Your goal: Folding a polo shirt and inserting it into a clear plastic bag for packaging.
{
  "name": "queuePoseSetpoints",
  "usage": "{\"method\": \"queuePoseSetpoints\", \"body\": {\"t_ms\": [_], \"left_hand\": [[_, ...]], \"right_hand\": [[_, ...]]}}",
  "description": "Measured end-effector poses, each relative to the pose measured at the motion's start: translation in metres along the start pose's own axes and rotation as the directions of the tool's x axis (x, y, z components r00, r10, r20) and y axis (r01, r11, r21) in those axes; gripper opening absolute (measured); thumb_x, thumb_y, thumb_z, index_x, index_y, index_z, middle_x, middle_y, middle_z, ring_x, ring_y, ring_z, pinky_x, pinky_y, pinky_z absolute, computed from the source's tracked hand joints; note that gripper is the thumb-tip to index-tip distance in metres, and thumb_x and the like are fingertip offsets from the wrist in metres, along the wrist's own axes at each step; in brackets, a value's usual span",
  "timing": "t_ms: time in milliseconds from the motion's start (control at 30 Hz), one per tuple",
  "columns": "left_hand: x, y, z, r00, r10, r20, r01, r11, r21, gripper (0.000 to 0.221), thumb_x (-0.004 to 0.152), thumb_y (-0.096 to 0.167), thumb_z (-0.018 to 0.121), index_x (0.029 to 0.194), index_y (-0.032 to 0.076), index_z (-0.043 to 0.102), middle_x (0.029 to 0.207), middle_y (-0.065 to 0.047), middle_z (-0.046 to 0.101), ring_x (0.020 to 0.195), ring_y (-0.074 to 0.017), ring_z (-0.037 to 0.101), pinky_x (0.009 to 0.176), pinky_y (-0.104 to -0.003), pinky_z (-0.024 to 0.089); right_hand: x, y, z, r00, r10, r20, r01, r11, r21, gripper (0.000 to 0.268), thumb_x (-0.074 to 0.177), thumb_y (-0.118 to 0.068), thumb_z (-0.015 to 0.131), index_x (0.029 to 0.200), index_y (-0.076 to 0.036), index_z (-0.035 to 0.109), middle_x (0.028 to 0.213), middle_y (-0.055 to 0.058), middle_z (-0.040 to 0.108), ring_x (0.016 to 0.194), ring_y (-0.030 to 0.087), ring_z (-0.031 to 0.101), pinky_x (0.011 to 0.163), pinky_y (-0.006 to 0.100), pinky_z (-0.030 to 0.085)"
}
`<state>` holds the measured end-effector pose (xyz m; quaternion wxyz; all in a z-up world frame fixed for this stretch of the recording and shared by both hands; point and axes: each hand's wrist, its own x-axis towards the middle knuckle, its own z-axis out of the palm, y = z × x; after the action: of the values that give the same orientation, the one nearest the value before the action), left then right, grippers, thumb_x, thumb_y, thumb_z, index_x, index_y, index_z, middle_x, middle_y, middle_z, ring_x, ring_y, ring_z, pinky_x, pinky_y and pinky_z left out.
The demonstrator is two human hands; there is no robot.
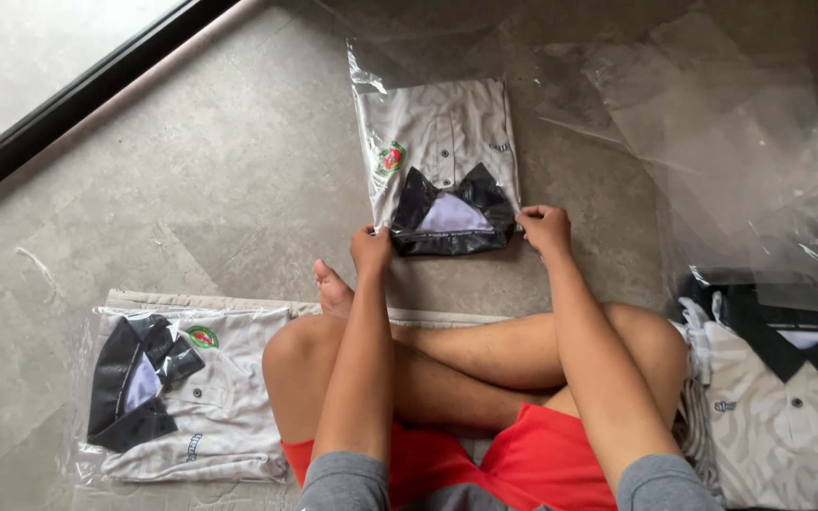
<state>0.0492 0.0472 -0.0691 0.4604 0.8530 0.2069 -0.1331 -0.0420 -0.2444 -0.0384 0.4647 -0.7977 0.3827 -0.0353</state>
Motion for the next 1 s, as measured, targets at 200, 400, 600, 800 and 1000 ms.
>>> {"method": "queuePoseSetpoints", "body": {"t_ms": [200, 400, 600, 800, 1000], "left_hand": [[-0.016, -0.016, 0.004, 0.993, 0.054, 0.107, -0.062, 0.996, 0.067, 0.033, 0.074, 0.03, 0.059, 0.099, 0.009, 0.067, 0.086, -0.009, 0.068, 0.091, -0.0302, 0.064, 0.074, -0.04, 0.052], [-0.051, 0.005, -0.019, 0.942, -0.075, 0.326, 0.143, 0.971, -0.189, 0.045, 0.076, 0.018, 0.058, 0.116, 0.0, 0.053, 0.101, -0.02, 0.062, 0.08, -0.0294, 0.068, 0.066, -0.043, 0.055], [-0.07, 0.019, -0.031, 0.856, -0.227, 0.465, 0.344, 0.921, -0.182, 0.065, 0.081, 0.031, 0.056, 0.134, 0.0, 0.034, 0.12, -0.025, 0.047, 0.088, -0.0339, 0.061, 0.072, -0.054, 0.05], [-0.039, -0.012, 0.006, 0.899, -0.191, 0.395, 0.339, 0.874, -0.348, 0.05, 0.082, 0.019, 0.058, 0.122, -0.007, 0.043, 0.093, -0.019, 0.05, 0.07, -0.0283, 0.059, 0.056, -0.04, 0.054], [-0.062, 0.013, -0.016, 0.912, -0.142, 0.384, 0.301, 0.868, -0.394, 0.056, 0.08, 0.024, 0.063, 0.123, -0.006, 0.044, 0.099, -0.016, 0.054, 0.08, -0.024, 0.06, 0.066, -0.036, 0.055]], "right_hand": [[-0.019, 0.005, -0.014, 1.0, 0.012, -0.015, -0.01, 0.994, 0.105, 0.018, 0.077, -0.029, 0.067, 0.089, -0.016, 0.07, 0.074, 0.005, 0.064, 0.061, 0.016, 0.059, 0.053, 0.028, 0.044], [-0.045, 0.008, -0.02, 0.967, 0.228, 0.118, -0.243, 0.96, 0.138, 0.033, 0.073, -0.022, 0.066, 0.1, -0.003, 0.063, 0.094, 0.016, 0.062, 0.077, 0.028, 0.062, 0.051, 0.034, 0.055], [-0.055, 0.008, -0.01, 0.872, 0.435, 0.223, -0.474, 0.864, 0.171, 0.058, 0.072, -0.036, 0.064, 0.118, -0.002, 0.053, 0.117, 0.02, 0.053, 0.089, 0.032, 0.06, 0.067, 0.047, 0.052], [-0.051, 0.048, 0.021, 0.863, 0.414, 0.29, -0.504, 0.737, 0.45, 0.054, 0.067, -0.029, 0.076, 0.11, -0.008, 0.053, 0.098, 0.013, 0.052, 0.082, 0.029, 0.054, 0.052, 0.035, 0.044], [-0.078, 0.002, 0.0, 0.887, 0.337, 0.317, -0.461, 0.697, 0.549, 0.055, 0.07, -0.026, 0.081, 0.11, -0.016, 0.044, 0.106, 0.011, 0.046, 0.095, 0.031, 0.047, 0.067, 0.045, 0.042]]}}
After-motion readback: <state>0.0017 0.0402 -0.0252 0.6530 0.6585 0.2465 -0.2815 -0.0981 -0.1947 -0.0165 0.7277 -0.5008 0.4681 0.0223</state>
